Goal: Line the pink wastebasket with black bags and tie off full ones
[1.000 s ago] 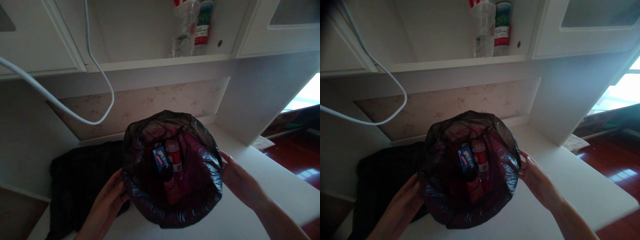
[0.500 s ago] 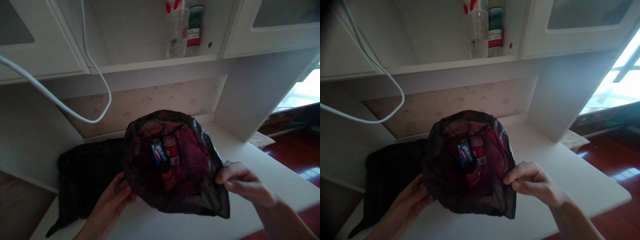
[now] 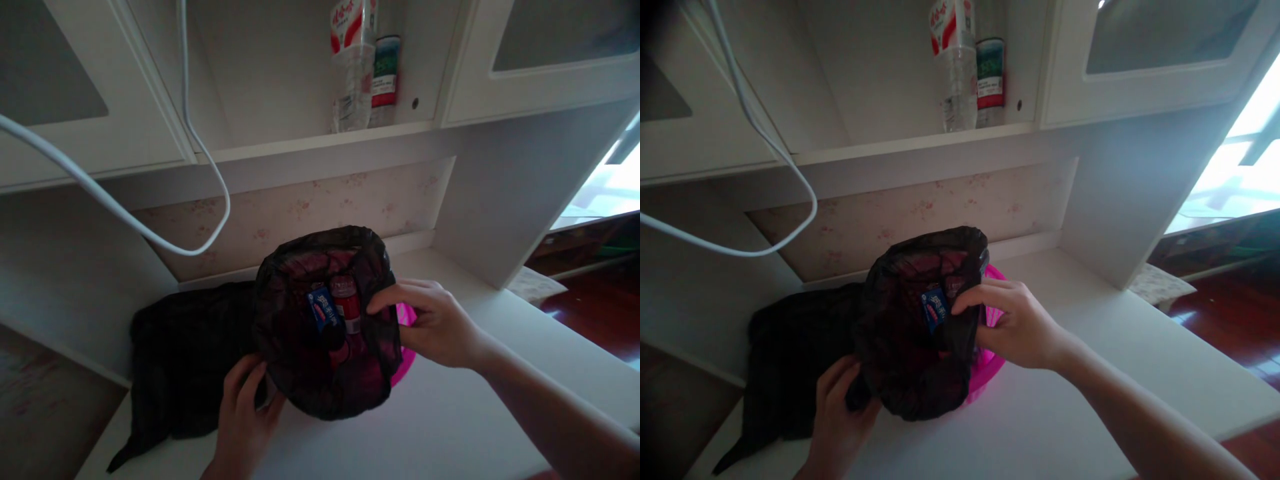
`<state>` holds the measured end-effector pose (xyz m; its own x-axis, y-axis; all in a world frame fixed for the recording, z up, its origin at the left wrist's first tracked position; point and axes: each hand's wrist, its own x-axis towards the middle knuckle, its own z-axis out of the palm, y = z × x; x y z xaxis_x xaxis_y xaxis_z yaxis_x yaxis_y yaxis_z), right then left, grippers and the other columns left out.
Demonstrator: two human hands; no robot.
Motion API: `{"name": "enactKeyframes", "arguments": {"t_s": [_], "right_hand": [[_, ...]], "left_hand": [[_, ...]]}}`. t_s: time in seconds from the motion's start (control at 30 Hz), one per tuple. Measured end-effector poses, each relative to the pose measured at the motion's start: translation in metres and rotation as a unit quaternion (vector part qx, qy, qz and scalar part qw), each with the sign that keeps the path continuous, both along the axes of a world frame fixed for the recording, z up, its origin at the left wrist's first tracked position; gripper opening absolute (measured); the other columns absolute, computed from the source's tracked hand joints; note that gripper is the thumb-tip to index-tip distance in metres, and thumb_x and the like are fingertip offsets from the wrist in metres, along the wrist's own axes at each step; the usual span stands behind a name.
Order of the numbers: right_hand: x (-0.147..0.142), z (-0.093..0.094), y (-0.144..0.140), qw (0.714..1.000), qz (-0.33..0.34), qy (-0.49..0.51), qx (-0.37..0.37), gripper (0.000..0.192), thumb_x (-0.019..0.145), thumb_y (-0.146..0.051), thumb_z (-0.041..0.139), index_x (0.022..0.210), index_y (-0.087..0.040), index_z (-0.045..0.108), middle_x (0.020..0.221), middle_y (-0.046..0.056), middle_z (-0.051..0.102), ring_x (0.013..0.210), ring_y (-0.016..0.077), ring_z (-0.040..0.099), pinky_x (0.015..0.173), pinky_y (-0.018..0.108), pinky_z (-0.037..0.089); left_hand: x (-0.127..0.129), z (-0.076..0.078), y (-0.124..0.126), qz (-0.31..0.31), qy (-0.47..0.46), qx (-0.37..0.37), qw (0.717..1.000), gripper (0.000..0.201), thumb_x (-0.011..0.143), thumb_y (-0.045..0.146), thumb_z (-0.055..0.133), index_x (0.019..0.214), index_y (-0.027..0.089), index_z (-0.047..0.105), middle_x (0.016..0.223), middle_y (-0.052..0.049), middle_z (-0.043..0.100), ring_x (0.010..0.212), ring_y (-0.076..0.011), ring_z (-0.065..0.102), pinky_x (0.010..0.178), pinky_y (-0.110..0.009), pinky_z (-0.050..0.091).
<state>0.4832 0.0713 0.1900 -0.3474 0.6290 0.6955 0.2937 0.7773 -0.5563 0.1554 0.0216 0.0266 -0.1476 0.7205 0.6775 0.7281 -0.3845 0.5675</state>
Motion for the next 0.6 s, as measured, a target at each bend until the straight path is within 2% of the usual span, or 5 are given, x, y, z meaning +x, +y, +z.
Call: {"name": "enactKeyframes", "arguments": {"t_s": [0.07, 0.27, 0.33, 0.47, 0.6], "right_hand": [[-0.008, 0.002, 0.004, 0.999, -0.027, -0.028, 0.003, 0.020, 0.080, -0.014, 0.066, 0.086, -0.024, 0.081, 0.081, 0.001, 0.081, 0.066, 0.0140, 0.073, 0.061, 0.020, 0.055], [-0.019, 0.001, 0.023, 0.994, -0.105, -0.025, -0.032, 0.028, 0.076, -0.019, 0.057, 0.087, -0.021, 0.082, 0.078, 0.000, 0.080, 0.063, 0.0143, 0.070, 0.061, 0.024, 0.051], [-0.020, 0.000, 0.025, 0.990, -0.130, -0.011, -0.046, 0.025, 0.076, -0.021, 0.057, 0.084, -0.021, 0.080, 0.074, 0.000, 0.078, 0.062, 0.0144, 0.068, 0.059, 0.024, 0.050], [-0.024, -0.002, 0.022, 0.988, -0.140, 0.008, -0.065, 0.021, 0.076, -0.023, 0.057, 0.080, -0.020, 0.077, 0.066, -0.001, 0.073, 0.057, 0.0136, 0.062, 0.054, 0.024, 0.045], [-0.024, -0.002, 0.022, 0.984, -0.160, 0.025, -0.073, 0.019, 0.080, -0.026, 0.059, 0.084, -0.021, 0.077, 0.072, -0.001, 0.073, 0.062, 0.0146, 0.063, 0.059, 0.026, 0.045]], "left_hand": [[-0.004, 0.007, 0.001, -0.030, 0.001, 0.036, 0.999, 0.024, 0.077, 0.020, 0.085, 0.098, 0.028, 0.079, 0.105, -0.010, 0.079, 0.099, -0.0296, 0.075, 0.091, -0.045, 0.062], [-0.022, 0.030, 0.000, -0.109, 0.048, 0.039, 0.992, 0.025, 0.081, 0.013, 0.084, 0.092, 0.035, 0.085, 0.084, -0.007, 0.083, 0.081, -0.0292, 0.076, 0.083, -0.046, 0.059], [-0.019, 0.028, -0.004, -0.138, 0.112, 0.074, 0.981, 0.034, 0.080, 0.012, 0.085, 0.101, 0.037, 0.084, 0.089, -0.006, 0.083, 0.083, -0.0284, 0.077, 0.084, -0.044, 0.059], [-0.002, 0.010, -0.013, -0.169, 0.203, 0.134, 0.955, 0.056, 0.072, 0.020, 0.094, 0.121, 0.039, 0.077, 0.100, -0.007, 0.082, 0.096, -0.0311, 0.076, 0.095, -0.047, 0.057], [0.004, 0.007, -0.014, -0.149, 0.232, 0.148, 0.950, 0.059, 0.077, 0.001, 0.082, 0.122, 0.038, 0.076, 0.095, -0.005, 0.083, 0.095, -0.0282, 0.075, 0.099, -0.046, 0.052]]}}
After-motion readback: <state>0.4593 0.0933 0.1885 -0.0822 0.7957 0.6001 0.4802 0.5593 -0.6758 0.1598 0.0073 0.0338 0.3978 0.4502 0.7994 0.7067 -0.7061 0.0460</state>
